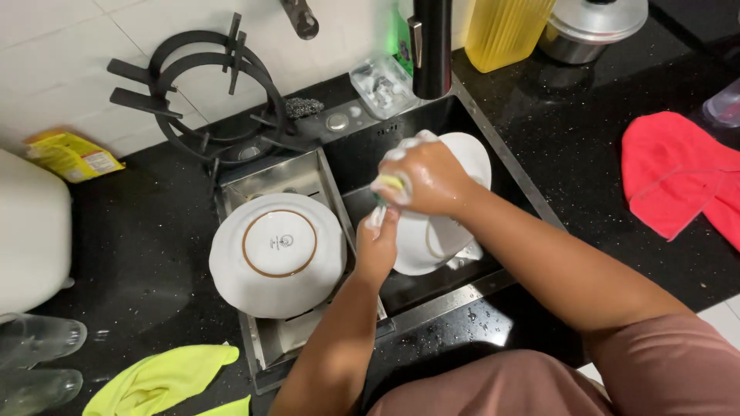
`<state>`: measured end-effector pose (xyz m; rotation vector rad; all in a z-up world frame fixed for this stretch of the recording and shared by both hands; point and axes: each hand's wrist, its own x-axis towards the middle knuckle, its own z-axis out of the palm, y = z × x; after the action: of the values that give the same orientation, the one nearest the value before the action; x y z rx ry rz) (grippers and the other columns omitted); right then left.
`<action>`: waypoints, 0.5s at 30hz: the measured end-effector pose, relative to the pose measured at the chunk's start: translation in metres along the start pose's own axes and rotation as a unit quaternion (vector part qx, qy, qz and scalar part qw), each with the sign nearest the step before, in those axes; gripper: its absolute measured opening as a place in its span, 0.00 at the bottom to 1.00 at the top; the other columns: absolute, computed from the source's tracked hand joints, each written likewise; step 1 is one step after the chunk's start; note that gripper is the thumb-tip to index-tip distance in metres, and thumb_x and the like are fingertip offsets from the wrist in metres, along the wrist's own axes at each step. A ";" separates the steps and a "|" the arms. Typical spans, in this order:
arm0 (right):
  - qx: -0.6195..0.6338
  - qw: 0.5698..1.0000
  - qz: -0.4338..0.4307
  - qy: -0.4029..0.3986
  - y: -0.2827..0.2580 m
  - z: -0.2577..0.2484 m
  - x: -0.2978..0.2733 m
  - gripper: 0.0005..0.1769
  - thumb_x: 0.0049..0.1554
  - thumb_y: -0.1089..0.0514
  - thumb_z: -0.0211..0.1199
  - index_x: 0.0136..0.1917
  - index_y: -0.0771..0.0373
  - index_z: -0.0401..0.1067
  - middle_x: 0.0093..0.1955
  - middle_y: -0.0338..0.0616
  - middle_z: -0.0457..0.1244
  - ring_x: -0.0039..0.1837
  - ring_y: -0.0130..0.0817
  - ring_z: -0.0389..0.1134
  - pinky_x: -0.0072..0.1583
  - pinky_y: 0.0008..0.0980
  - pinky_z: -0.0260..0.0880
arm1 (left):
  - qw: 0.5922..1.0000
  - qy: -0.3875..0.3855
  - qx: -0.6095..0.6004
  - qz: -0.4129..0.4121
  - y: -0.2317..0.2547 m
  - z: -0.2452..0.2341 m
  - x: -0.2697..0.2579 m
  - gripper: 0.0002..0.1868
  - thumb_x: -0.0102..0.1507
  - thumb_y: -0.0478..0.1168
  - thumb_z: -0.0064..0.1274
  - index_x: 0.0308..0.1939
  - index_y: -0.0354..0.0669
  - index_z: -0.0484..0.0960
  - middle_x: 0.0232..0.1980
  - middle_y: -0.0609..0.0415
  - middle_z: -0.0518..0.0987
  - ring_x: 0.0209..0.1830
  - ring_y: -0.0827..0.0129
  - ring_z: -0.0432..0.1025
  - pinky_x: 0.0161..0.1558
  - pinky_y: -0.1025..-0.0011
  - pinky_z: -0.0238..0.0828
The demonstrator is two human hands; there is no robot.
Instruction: Washing plates and a plastic measuring cup in a kitchen sink using soap and a sponge.
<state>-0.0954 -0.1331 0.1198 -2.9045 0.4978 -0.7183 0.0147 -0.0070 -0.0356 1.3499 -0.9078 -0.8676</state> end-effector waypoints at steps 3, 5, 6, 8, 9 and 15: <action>0.025 0.998 0.007 0.052 0.027 0.019 -0.003 0.12 0.52 0.43 0.68 0.38 0.52 0.79 0.37 0.43 0.69 0.41 0.45 0.71 0.46 0.43 0.70 | 1.000 0.020 0.014 0.018 0.024 0.000 -0.004 0.22 0.72 0.51 0.49 0.47 0.32 0.83 0.35 0.58 0.76 0.37 0.75 0.66 0.42 0.70 0.66; 0.065 0.995 0.063 0.051 0.067 0.043 -0.013 0.11 0.56 0.45 0.65 0.40 0.51 0.82 0.39 0.43 0.70 0.42 0.44 0.71 0.46 0.41 0.71 | 0.999 0.036 0.013 0.027 0.031 -0.001 -0.004 0.21 0.71 0.51 0.49 0.48 0.34 0.83 0.36 0.59 0.78 0.38 0.76 0.68 0.43 0.71 0.68; 0.223 0.949 0.211 0.075 0.090 0.059 -0.021 0.14 0.57 0.44 0.64 0.45 0.55 0.80 0.40 0.43 0.70 0.43 0.42 0.73 0.46 0.40 0.71 | 0.998 0.046 -0.001 0.033 0.029 -0.001 -0.005 0.21 0.71 0.51 0.49 0.48 0.33 0.82 0.37 0.58 0.79 0.39 0.76 0.68 0.45 0.71 0.69; 0.367 0.857 0.349 0.096 0.126 0.085 -0.037 0.18 0.58 0.43 0.63 0.49 0.59 0.78 0.42 0.43 0.71 0.43 0.40 0.74 0.46 0.38 0.72 | 0.997 0.055 -0.016 0.042 0.027 -0.002 -0.004 0.21 0.71 0.51 0.48 0.49 0.33 0.82 0.39 0.57 0.80 0.40 0.75 0.69 0.46 0.72 0.69; 0.431 0.810 0.375 0.133 0.137 0.095 -0.047 0.22 0.65 0.42 0.59 0.53 0.64 0.75 0.45 0.47 0.69 0.46 0.38 0.72 0.50 0.39 0.72 | 0.996 0.062 -0.035 0.054 0.026 -0.001 -0.004 0.21 0.72 0.51 0.47 0.50 0.32 0.81 0.41 0.56 0.80 0.42 0.75 0.70 0.48 0.72 0.69; 0.641 0.481 0.557 0.217 0.060 0.098 -0.068 0.27 0.65 0.42 0.42 0.65 0.61 0.67 0.60 0.52 0.68 0.59 0.43 0.73 0.60 0.47 0.75 | 0.988 0.108 -0.085 0.072 0.031 0.002 -0.005 0.22 0.72 0.50 0.44 0.54 0.31 0.79 0.46 0.54 0.82 0.46 0.73 0.72 0.52 0.73 0.69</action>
<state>-0.1230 -0.1643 -0.0070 -0.6218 1.0369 -0.8702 0.0103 -0.0020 -0.0046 1.1901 -0.7357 -0.6583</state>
